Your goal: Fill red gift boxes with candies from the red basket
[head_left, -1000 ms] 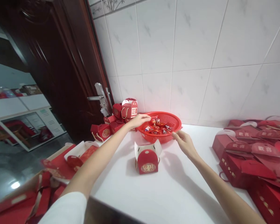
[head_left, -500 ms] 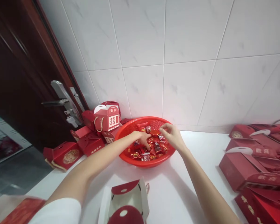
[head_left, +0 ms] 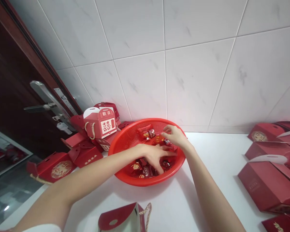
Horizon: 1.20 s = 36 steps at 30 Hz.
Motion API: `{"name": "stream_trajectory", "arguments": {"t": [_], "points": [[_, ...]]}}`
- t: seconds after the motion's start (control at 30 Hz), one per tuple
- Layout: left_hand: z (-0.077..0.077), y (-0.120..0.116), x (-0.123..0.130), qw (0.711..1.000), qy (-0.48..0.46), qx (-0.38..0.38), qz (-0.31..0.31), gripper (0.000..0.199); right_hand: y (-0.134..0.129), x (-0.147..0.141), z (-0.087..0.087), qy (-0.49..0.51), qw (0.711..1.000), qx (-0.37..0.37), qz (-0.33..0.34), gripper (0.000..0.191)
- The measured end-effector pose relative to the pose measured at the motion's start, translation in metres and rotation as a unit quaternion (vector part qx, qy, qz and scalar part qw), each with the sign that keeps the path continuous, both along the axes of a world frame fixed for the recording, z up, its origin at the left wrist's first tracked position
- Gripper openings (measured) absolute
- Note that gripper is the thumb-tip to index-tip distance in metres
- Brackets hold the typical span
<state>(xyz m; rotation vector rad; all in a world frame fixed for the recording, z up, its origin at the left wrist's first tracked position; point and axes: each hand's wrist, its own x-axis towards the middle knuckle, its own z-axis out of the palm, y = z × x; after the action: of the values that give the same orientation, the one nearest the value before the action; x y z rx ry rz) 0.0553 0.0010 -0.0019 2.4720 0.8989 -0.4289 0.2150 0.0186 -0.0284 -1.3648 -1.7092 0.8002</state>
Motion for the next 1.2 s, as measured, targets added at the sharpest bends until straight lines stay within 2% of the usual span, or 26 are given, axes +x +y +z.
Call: {"name": "stream_trajectory", "arguments": {"t": [0.1, 0.23, 0.33, 0.5, 0.57, 0.67, 0.73, 0.8, 0.83, 0.87, 0.93, 0.97, 1.03, 1.13, 1.2], "points": [[-0.016, -0.007, 0.013, 0.997, 0.045, 0.055, 0.005, 0.098, 0.002, 0.002, -0.001, 0.0, 1.0, 0.001, -0.004, 0.012], [-0.025, 0.01, 0.01, 0.995, 0.0, 0.101, -0.013, 0.083, 0.003, 0.002, 0.0, -0.008, 1.0, -0.016, -0.003, 0.011], [-0.018, 0.031, -0.002, 0.996, -0.05, 0.07, 0.013, 0.075, 0.002, 0.001, 0.001, 0.003, 1.0, -0.022, -0.004, 0.012], [-0.002, 0.055, -0.022, 0.987, -0.071, -0.012, 0.145, 0.067, 0.002, 0.001, -0.001, 0.016, 1.0, -0.008, -0.001, 0.009], [0.003, 0.06, -0.027, 0.982, -0.073, -0.024, 0.171, 0.062, 0.002, 0.0, -0.001, 0.018, 1.0, -0.013, 0.001, 0.01], [0.007, 0.064, -0.033, 0.984, -0.065, 0.018, 0.167, 0.052, 0.002, 0.0, 0.001, 0.016, 1.0, -0.021, -0.001, 0.014], [0.011, 0.065, -0.036, 0.98, -0.032, 0.087, 0.175, 0.06, 0.002, 0.0, 0.001, 0.008, 1.0, -0.026, -0.002, 0.016], [0.015, 0.062, -0.037, 0.973, -0.014, 0.154, 0.169, 0.067, 0.002, 0.0, 0.001, 0.0, 1.0, -0.027, -0.001, 0.017], [0.018, 0.059, -0.038, 0.974, -0.021, 0.168, 0.153, 0.063, 0.003, 0.001, 0.001, -0.003, 1.0, -0.027, 0.0, 0.017], [0.021, 0.055, -0.037, 0.978, -0.037, 0.159, 0.13, 0.057, 0.003, 0.001, 0.001, -0.003, 1.0, -0.026, 0.002, 0.017], [0.024, 0.041, -0.037, 0.992, -0.065, 0.075, 0.076, 0.049, 0.003, 0.001, 0.001, -0.001, 1.0, -0.026, 0.005, 0.017], [0.023, 0.033, -0.037, 0.996, -0.064, 0.023, 0.057, 0.053, 0.003, 0.001, 0.001, -0.002, 1.0, -0.027, 0.008, 0.017], [0.019, 0.014, -0.039, 0.998, -0.014, -0.033, 0.052, 0.077, 0.002, 0.001, 0.002, -0.005, 1.0, -0.029, 0.01, 0.017], [0.006, -0.012, -0.041, 0.995, 0.081, 0.013, 0.061, 0.112, 0.001, 0.0, 0.004, -0.006, 0.999, -0.037, 0.004, 0.018], [-0.003, -0.02, -0.04, 0.993, 0.092, 0.058, 0.044, 0.116, 0.001, 0.0, 0.003, -0.001, 0.999, -0.042, 0.004, 0.018]]}}
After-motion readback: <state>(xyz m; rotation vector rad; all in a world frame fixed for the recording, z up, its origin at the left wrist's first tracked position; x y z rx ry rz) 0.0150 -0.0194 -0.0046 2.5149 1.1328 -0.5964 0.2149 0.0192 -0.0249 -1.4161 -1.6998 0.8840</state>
